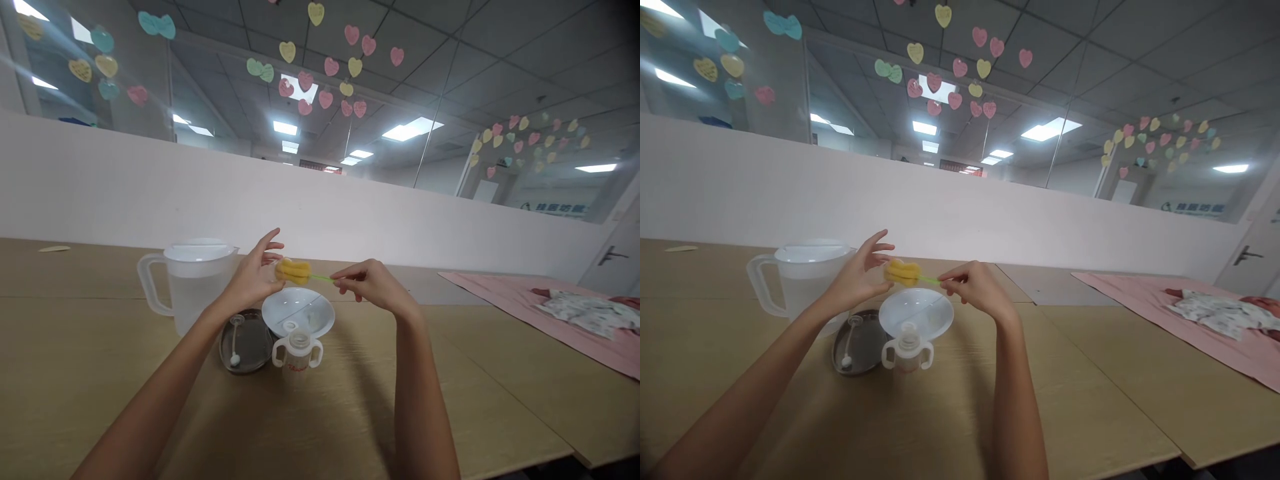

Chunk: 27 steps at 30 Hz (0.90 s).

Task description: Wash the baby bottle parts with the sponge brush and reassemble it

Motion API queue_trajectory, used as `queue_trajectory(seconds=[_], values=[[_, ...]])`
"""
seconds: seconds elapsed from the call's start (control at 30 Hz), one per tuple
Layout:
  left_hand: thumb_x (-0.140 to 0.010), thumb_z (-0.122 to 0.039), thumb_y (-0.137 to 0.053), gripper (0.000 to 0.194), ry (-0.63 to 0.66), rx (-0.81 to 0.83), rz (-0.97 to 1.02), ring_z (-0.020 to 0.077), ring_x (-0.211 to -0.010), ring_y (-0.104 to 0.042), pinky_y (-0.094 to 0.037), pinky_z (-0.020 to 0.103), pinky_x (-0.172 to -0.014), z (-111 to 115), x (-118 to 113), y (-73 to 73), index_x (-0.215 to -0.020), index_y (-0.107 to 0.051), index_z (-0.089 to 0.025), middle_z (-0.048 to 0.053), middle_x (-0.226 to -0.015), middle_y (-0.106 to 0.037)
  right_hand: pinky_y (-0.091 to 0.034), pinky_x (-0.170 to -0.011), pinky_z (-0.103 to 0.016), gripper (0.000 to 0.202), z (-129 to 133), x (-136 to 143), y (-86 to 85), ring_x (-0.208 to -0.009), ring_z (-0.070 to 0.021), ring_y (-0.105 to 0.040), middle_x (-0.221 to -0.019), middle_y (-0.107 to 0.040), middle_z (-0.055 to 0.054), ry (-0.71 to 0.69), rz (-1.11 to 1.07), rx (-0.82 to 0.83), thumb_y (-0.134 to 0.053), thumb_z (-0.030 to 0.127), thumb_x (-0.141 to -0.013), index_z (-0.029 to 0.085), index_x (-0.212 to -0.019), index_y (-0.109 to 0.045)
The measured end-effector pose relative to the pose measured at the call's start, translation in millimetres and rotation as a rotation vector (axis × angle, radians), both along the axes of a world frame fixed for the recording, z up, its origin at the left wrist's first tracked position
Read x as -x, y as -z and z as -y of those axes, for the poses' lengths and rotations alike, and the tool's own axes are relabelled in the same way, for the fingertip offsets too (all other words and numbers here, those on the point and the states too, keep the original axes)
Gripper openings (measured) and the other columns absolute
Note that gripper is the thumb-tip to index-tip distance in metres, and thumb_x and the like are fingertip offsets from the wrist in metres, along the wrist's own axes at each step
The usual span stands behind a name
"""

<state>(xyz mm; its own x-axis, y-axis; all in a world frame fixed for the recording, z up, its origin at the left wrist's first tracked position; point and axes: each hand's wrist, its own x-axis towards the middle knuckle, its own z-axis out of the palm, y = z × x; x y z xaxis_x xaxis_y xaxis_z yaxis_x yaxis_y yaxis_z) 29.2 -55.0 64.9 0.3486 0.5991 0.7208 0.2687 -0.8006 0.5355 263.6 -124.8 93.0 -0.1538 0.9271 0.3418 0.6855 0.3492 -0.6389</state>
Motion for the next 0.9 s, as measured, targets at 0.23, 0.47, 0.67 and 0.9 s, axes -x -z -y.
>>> queue_trajectory(seconds=[0.23, 0.47, 0.67, 0.9], values=[[-0.082, -0.049, -0.043, 0.057, 0.183, 0.321, 0.224, 0.0176, -0.079, -0.062, -0.052, 0.03, -0.069, 16.4, -13.8, -0.3, -0.13, -0.034, -0.02, 0.008, -0.093, -0.063, -0.032, -0.039, -0.017, 0.033, -0.8, 0.3, -0.3, -0.047, -0.0065, -0.042, -0.06, -0.06, -0.003, -0.142, -0.059, -0.007, -0.057, 0.036, -0.072, 0.014, -0.096, -0.067], [-0.084, -0.054, -0.033, 0.054, 0.012, 0.369, 0.069, 0.009, -0.047, -0.053, -0.043, 0.02, -0.042, 1.4, -18.0, 13.6, -0.121, -0.044, -0.016, 0.005, -0.077, -0.061, -0.034, -0.046, -0.018, 0.033, -11.8, 8.0, 6.4, -0.052, -0.0091, -0.047, -0.052, -0.056, 0.0, -0.102, -0.035, -0.05, -0.062, 0.038, -0.067, 0.015, -0.089, -0.067], [-0.064, -0.036, -0.068, 0.035, 0.236, 0.09, 0.16, 0.0253, -0.114, -0.047, -0.045, 0.039, -0.091, 9.5, -0.5, -0.2, -0.097, -0.064, -0.024, 0.005, -0.114, -0.054, -0.028, -0.044, -0.019, 0.041, -19.5, 19.7, 9.9, -0.047, -0.0066, -0.034, -0.048, -0.042, 0.003, -0.05, -0.042, -0.071, -0.053, 0.05, -0.072, 0.012, -0.069, -0.067], [-0.067, -0.045, -0.065, 0.03, 0.257, 0.182, 0.322, 0.0247, -0.113, -0.049, -0.045, 0.042, -0.09, 15.2, 12.3, -13.3, -0.09, -0.066, -0.026, 0.003, -0.111, -0.062, -0.025, -0.044, -0.02, 0.049, -23.4, 25.3, 13.8, -0.048, -0.0063, -0.029, -0.049, -0.035, 0.004, -0.129, -0.062, -0.068, -0.05, 0.057, -0.072, 0.011, -0.071, -0.068]])
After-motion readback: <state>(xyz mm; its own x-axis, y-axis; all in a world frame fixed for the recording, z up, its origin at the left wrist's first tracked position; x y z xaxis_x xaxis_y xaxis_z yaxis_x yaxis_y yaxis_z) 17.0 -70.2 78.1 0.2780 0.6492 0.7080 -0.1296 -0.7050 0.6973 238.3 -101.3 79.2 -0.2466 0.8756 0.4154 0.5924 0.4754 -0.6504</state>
